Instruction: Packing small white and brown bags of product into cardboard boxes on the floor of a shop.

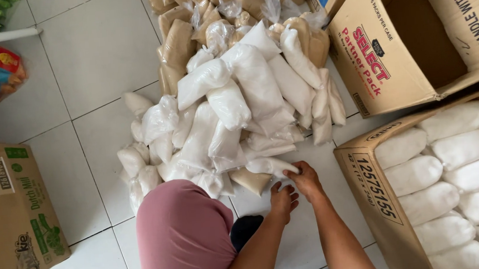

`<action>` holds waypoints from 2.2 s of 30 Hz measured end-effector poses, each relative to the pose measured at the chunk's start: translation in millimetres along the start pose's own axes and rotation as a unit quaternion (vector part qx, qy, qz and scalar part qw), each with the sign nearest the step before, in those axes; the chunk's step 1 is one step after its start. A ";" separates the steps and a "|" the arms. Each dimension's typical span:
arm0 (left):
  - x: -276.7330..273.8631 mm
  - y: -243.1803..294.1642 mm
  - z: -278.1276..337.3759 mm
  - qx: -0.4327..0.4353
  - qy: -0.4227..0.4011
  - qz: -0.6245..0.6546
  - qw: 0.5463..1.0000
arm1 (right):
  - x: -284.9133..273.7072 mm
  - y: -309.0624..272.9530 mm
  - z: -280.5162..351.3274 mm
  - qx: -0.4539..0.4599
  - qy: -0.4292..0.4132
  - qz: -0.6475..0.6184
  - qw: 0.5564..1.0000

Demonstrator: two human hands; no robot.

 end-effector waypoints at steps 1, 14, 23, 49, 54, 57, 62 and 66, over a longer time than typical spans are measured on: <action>-2.8 -4.2 -1.9 0.000 -0.001 -0.001 1.000 | 0.9 3.6 6.3 -0.001 0.002 -0.001 1.000; -13.2 -13.4 52.5 0.006 -0.017 -0.097 0.995 | -0.3 115.4 114.8 0.015 0.047 -0.205 0.977; 28.3 -4.4 126.0 0.035 -0.112 -0.211 0.971 | 17.3 158.6 188.2 -0.082 0.053 -0.309 0.946; 182.7 -25.2 218.5 0.063 -0.335 -0.514 0.787 | -54.1 98.0 331.3 -0.246 0.179 -0.338 0.891; 216.1 -35.7 239.1 0.078 -0.430 -0.600 0.671 | -90.7 92.6 370.9 -0.226 0.211 -0.343 0.887; 251.2 -49.7 251.1 0.069 -0.484 -0.596 0.637 | -129.8 104.5 389.2 -0.203 0.222 -0.276 0.913; 325.5 -95.4 272.1 0.093 -0.527 -0.605 0.589 | -199.1 87.5 484.4 -0.087 0.232 -0.231 0.941; 384.2 -141.8 270.7 0.130 -0.526 -0.628 0.559 | -261.4 139.0 510.1 -0.153 0.288 -0.199 0.924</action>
Point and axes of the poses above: each hand's wrist, its own z-axis away from the middle knuckle, its own x-axis out of the palm, y = z × x, the point moved 6 cm from there along -z, towards the middle knuckle, and after that the axes turned 15 degrees about -y, right-handed, at the moved point
